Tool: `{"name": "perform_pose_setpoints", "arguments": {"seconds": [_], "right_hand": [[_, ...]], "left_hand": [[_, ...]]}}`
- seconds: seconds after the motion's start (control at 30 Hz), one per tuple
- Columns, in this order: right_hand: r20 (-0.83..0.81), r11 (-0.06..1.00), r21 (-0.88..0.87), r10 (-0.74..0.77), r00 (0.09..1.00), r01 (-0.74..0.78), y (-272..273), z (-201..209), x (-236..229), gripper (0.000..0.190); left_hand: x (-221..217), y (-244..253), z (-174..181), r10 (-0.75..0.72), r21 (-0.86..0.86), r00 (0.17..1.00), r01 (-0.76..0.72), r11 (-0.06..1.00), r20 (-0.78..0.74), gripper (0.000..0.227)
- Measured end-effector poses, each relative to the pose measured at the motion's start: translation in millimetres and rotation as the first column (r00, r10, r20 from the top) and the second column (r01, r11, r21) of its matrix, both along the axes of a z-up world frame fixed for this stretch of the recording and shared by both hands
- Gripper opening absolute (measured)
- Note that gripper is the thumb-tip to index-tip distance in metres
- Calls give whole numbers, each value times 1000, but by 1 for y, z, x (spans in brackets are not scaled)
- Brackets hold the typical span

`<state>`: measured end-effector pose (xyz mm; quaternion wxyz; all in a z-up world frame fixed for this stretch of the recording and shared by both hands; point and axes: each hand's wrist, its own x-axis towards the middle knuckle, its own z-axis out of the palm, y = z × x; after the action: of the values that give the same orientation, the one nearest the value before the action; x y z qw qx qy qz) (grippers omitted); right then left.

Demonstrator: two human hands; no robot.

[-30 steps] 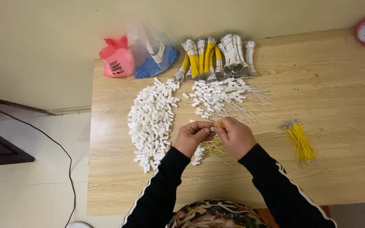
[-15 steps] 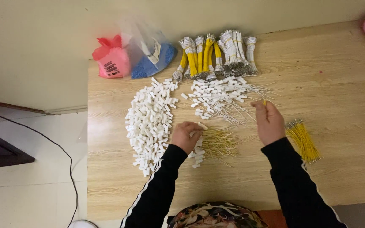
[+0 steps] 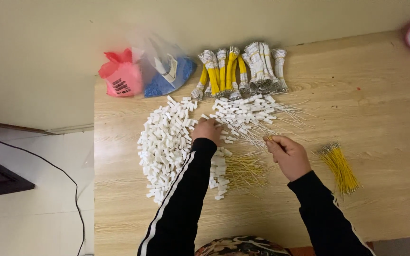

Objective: Assembling small white plastic connectors onto yellow wires at a fast pace.

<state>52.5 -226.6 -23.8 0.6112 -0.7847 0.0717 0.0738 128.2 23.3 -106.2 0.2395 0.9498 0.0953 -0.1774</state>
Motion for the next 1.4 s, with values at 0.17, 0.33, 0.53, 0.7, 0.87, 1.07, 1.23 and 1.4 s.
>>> {"name": "perform_pose_setpoints", "arguments": {"seconds": [0.17, 0.33, 0.53, 0.7, 0.87, 1.07, 1.23, 1.4], "right_hand": [[-3, 998, 67, 7, 1000, -7, 9, -3, -1, 16], [0, 994, 99, 52, 999, -52, 12, 6, 0, 17], [78, 981, 176, 65, 995, -78, 31, 47, -6, 14], [139, 972, 179, 128, 982, -152, 42, 46, -9, 14], [131, 980, 59, 180, 975, -189, 53, 79, -22, 14], [118, 973, 89, 202, 972, -213, 53, 63, -26, 14], [69, 973, 145, 168, 983, -177, 52, 64, -30, 16], [157, 976, 20, 210, 965, -216, 58, 59, -28, 12]], "left_hand": [[11, 2, -34, -6, -6, 1000, 6, 1000, 30, 26], [-3, 7, 4, 1, -80, 991, 10, 997, 136, 27], [-59, -5, 129, 150, -427, 855, 90, 900, 496, 20], [-94, -17, 150, 173, -704, 895, 191, 685, 411, 17], [-109, -29, 132, 327, -912, 929, 28, 410, 175, 15], [-126, -36, 109, 401, -973, 916, -87, 212, 5, 13], [-130, -34, 113, 426, -982, 905, -87, 169, -7, 10], [-129, -34, 115, 419, -967, 907, -68, 247, 43, 11]]}}
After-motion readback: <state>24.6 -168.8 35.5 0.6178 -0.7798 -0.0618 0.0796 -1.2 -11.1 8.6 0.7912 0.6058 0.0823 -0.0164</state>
